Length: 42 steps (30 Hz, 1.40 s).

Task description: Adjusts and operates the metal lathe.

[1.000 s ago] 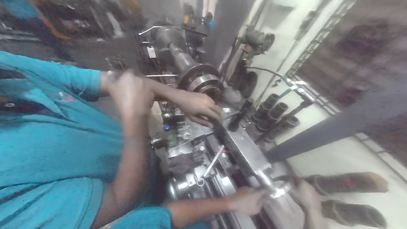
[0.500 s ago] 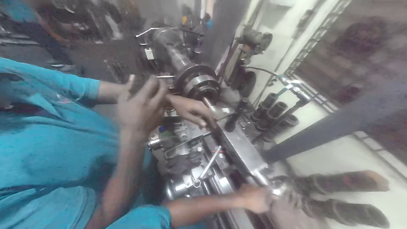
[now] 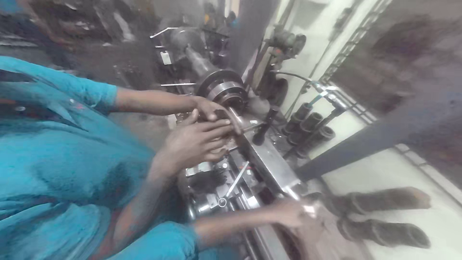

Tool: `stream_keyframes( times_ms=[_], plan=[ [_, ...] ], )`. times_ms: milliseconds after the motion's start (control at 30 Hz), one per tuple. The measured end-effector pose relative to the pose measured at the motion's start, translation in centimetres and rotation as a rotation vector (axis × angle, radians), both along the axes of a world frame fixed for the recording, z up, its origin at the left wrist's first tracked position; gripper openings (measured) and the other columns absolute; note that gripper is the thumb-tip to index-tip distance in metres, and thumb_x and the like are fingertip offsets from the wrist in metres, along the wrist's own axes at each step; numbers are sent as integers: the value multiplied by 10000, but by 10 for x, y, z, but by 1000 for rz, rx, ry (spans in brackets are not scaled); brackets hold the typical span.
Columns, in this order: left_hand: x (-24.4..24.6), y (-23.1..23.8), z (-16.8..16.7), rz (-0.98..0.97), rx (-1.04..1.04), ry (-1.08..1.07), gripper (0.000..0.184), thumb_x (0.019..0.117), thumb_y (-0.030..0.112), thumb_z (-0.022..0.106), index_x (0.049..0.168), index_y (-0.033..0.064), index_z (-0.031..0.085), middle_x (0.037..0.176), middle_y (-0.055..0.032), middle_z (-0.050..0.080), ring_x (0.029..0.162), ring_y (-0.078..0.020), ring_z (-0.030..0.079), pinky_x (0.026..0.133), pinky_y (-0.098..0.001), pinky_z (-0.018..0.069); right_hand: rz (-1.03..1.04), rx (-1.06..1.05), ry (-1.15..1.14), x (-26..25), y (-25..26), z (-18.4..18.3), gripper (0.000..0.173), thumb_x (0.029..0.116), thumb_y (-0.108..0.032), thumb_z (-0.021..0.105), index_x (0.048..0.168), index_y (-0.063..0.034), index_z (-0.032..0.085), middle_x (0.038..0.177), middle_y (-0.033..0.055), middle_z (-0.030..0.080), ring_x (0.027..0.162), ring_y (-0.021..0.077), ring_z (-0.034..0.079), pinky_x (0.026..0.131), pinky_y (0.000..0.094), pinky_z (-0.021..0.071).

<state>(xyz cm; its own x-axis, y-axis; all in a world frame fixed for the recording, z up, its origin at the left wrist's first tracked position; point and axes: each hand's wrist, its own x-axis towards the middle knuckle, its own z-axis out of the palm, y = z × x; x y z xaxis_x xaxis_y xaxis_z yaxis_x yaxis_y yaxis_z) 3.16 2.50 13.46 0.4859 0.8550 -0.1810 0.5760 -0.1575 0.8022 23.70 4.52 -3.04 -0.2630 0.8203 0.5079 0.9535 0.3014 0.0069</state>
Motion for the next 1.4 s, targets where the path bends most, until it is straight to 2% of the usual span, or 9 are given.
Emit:
stream_keyframes(
  times_ms=[133, 267, 567, 633, 800, 933, 1100, 1233, 1400],
  plan=[
    [-29, -27, -33, -8, 153, -246, 549, 1067, 308, 534, 1563, 112, 401, 1396, -174, 600, 1273, -301, 600, 1110, -523, 462, 10, 88, 34, 9, 10, -29, 1018, 604, -888, 518, 1252, -125, 706, 1352, 285, 609, 1263, 477, 562, 1026, 695, 379],
    [-60, -47, -62, 49, 111, -298, 500, 1051, 269, 562, 1513, 103, 468, 1388, -187, 568, 1140, -293, 640, 986, -475, 538, -12, 30, 89, -19, -13, 3, 1011, 495, -738, 683, 1201, -15, 694, 1308, 325, 604, 1234, 522, 559, 1006, 699, 401],
    [-57, -63, -69, 69, 94, -291, 466, 1027, 266, 609, 1453, 92, 531, 1369, -180, 580, 1156, -291, 640, 1000, -480, 540, -37, -15, 143, -31, -29, 4, 941, 501, -698, 685, 1125, 5, 717, 1256, 309, 629, 1175, 508, 585, 973, 682, 424],
    [-55, -66, -72, 74, 97, -292, 469, 1033, 280, 600, 1458, 93, 530, 1374, -182, 573, 1162, -289, 636, 1010, -475, 537, -65, -41, 173, -38, -35, 2, 939, 515, -671, 685, 1158, 13, 707, 1245, 291, 637, 1169, 490, 587, 995, 671, 409],
    [-56, -74, -84, 102, 59, -268, 494, 1053, 344, 559, 1488, 115, 513, 1434, -174, 548, 1206, -286, 628, 1040, -475, 525, -32, -178, 167, -30, -36, 5, 1075, 594, -837, 573, 1271, -8, 672, 1303, 257, 635, 1213, 467, 581, 1034, 666, 398],
    [-57, -76, -87, 91, 61, -281, 474, 1073, 333, 516, 1496, 118, 508, 1464, -172, 530, 1246, -290, 608, 1064, -480, 506, -26, -188, 249, -37, -45, 19, 1001, 637, -792, 572, 1209, 21, 686, 1213, 257, 673, 1146, 462, 618, 994, 665, 426],
    [-59, -75, -92, 101, 53, -322, 470, 1090, 332, 475, 1498, 99, 497, 1486, -175, 516, 1275, -293, 593, 1088, -477, 488, -44, -247, 379, -49, -59, 29, 924, 762, -791, 442, 1131, 8, 725, 1114, 240, 714, 1081, 457, 652, 977, 667, 436],
    [-53, -74, -93, 86, 38, -311, 486, 1081, 341, 497, 1503, 101, 489, 1484, -155, 526, 1312, -272, 570, 1126, -475, 454, -58, -385, 446, -49, -63, 42, 763, 818, -683, 541, 1121, -9, 732, 1107, 228, 718, 1096, 451, 648, 1007, 670, 429],
    [-46, -65, -102, 77, 57, -329, 546, 1074, 362, 508, 1537, 79, 441, 1563, -166, 455, 1431, -280, 469, 1198, -476, 378, -74, -442, 491, -54, -65, 53, 770, 896, -707, 404, 1021, -30, 750, 890, 195, 735, 862, 391, 711, 800, 675, 508]
  ],
)
